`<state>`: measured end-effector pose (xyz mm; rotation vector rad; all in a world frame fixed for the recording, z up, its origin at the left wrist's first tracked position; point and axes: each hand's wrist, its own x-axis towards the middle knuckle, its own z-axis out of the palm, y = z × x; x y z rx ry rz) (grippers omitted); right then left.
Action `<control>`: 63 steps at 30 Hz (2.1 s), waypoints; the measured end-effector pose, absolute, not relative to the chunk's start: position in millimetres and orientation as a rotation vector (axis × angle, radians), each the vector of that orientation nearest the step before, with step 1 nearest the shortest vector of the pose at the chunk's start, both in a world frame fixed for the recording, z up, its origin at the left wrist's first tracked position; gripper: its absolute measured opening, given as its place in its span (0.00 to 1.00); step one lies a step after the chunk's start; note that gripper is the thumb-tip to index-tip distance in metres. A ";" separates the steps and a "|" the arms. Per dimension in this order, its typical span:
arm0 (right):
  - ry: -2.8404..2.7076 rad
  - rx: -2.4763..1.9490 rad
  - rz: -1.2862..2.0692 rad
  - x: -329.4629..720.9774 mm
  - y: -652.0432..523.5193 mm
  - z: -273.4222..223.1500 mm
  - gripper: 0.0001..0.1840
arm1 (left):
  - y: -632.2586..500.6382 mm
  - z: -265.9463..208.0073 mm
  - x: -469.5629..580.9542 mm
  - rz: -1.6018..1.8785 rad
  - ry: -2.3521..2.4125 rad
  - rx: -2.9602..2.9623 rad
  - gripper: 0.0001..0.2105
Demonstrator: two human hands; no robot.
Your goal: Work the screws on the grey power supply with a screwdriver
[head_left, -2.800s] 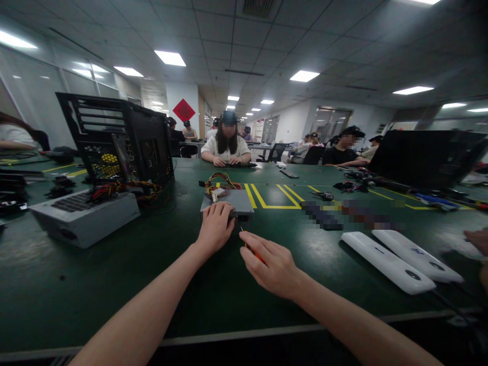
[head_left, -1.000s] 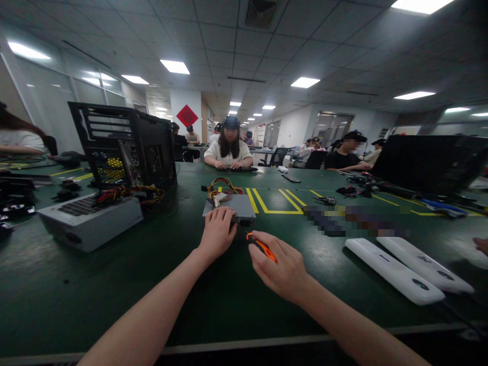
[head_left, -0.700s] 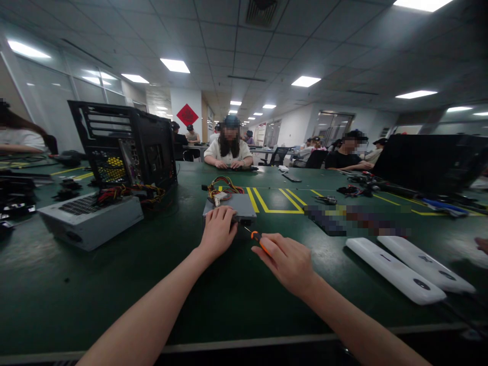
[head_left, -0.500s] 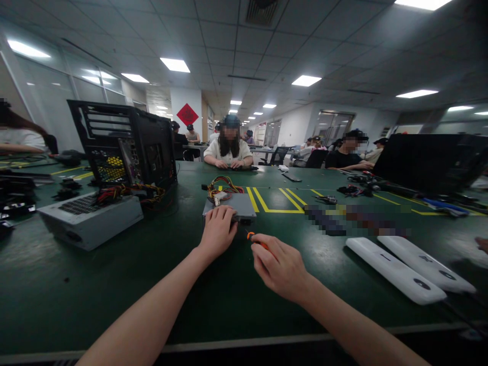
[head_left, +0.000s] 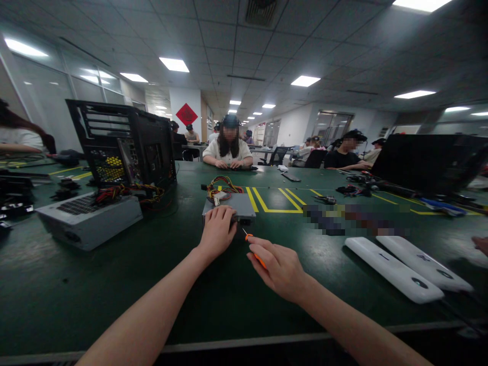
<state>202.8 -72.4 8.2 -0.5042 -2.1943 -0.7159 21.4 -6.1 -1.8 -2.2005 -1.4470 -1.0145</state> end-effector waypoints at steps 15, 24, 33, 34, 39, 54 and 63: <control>-2.135 -0.585 -0.680 204.1 -73.3 9.5 0.10 | -6.7 -1.9 21.4 -1.024 -1.453 -2.209 0.12; -2.286 -0.535 -0.695 203.7 -77.4 11.4 0.10 | -8.0 -0.1 21.0 -1.028 -1.450 -2.222 0.13; -2.156 -0.568 -0.655 203.3 -74.2 9.0 0.04 | -6.1 -1.3 21.8 -1.030 -1.446 -2.204 0.12; -2.176 -0.568 -0.641 203.2 -75.1 9.0 0.05 | -6.4 -1.0 21.7 -1.029 -1.446 -2.203 0.12; -2.245 -0.539 -0.651 203.1 -76.6 9.4 0.10 | -7.4 0.0 21.9 -1.019 -1.461 -2.208 0.12; -2.288 -0.519 -0.587 203.7 -77.7 9.9 0.09 | -7.5 -0.4 21.5 -1.026 -1.450 -2.214 0.12; -2.297 -0.455 -0.553 202.5 -79.6 12.8 0.07 | -6.2 -0.9 22.1 -1.043 -1.472 -2.206 0.12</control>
